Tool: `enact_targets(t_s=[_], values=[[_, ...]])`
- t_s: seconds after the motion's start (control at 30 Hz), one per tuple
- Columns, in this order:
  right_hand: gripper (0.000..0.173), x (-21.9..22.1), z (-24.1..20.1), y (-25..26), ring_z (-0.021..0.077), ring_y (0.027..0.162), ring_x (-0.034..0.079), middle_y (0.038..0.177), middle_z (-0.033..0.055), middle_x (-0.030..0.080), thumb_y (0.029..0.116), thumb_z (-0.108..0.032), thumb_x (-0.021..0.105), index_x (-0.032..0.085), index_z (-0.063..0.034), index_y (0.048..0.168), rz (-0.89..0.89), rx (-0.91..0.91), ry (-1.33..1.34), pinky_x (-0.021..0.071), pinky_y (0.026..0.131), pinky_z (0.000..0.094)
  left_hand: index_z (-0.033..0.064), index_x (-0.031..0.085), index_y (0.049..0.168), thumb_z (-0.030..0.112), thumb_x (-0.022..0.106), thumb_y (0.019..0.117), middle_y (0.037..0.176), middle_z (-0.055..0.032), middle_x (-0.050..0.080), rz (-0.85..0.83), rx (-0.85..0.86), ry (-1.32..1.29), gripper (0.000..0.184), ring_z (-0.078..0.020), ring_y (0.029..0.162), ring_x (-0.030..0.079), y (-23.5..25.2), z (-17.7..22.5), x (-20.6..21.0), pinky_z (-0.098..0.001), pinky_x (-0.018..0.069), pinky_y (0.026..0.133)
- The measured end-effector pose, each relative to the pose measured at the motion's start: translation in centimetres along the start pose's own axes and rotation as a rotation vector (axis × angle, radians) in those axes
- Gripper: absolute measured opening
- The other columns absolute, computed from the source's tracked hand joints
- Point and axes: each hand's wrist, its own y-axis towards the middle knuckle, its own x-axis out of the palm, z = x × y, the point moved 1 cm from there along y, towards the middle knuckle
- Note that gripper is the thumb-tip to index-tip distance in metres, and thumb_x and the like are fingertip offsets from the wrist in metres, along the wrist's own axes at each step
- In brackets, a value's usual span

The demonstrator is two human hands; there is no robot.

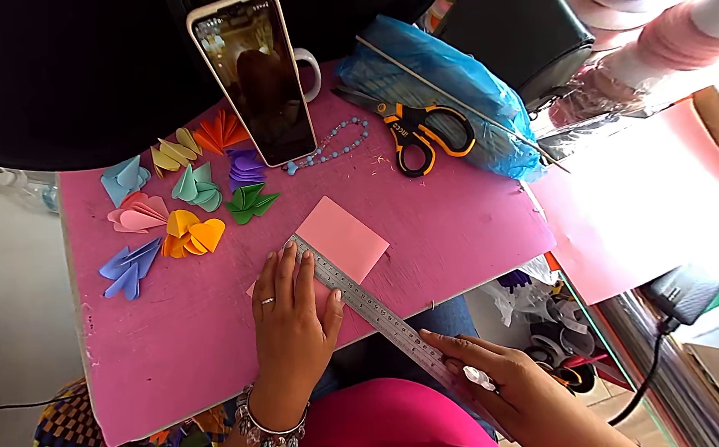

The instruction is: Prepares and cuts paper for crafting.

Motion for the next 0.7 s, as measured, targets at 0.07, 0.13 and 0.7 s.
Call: enact_targets(t_s=[0.07, 0.13, 0.7], values=[[0.041, 0.0, 0.0, 0.0, 0.0043, 0.082, 0.066, 0.103, 0.0060, 0.072, 0.0979, -0.015, 0.054, 0.067, -0.0132, 0.136, 0.000, 0.001, 0.005, 0.0539, 0.075, 0.0157, 0.0045, 0.061, 0.140, 0.052, 0.041, 0.1023, 0.148, -0.0218, 0.055, 0.001, 0.000, -0.002, 0.064, -0.0465, 0.139, 0.046, 0.0, 0.0, 0.0, -0.0591, 0.0359, 0.112], [0.041, 0.0, 0.0, 0.0, 0.0043, 0.083, 0.066, 0.103, 0.0061, 0.072, 0.0982, -0.015, 0.054, 0.067, -0.0130, 0.137, 0.001, -0.003, 0.002, 0.0538, 0.075, 0.0156, 0.0044, 0.060, 0.141, 0.052, 0.040, 0.1023, 0.148, -0.0216, 0.054, 0.000, -0.002, -0.002, 0.065, -0.0465, 0.139, 0.046, 0.0, 0.0, 0.0, -0.0590, 0.0356, 0.112], [0.037, -3.5, -0.5, 1.8, 0.0039, 0.085, 0.064, 0.103, 0.0026, 0.069, 0.1071, -0.034, 0.048, 0.069, -0.0118, 0.128, 0.146, -0.051, -0.061, 0.0549, 0.073, 0.0200, 0.0053, 0.061, 0.141, 0.052, 0.041, 0.1018, 0.148, -0.0213, 0.055, 0.006, -0.008, 0.006, 0.064, -0.0464, 0.139, 0.047, 0.0, 0.1, 0.1, -0.0586, 0.0366, 0.112]])
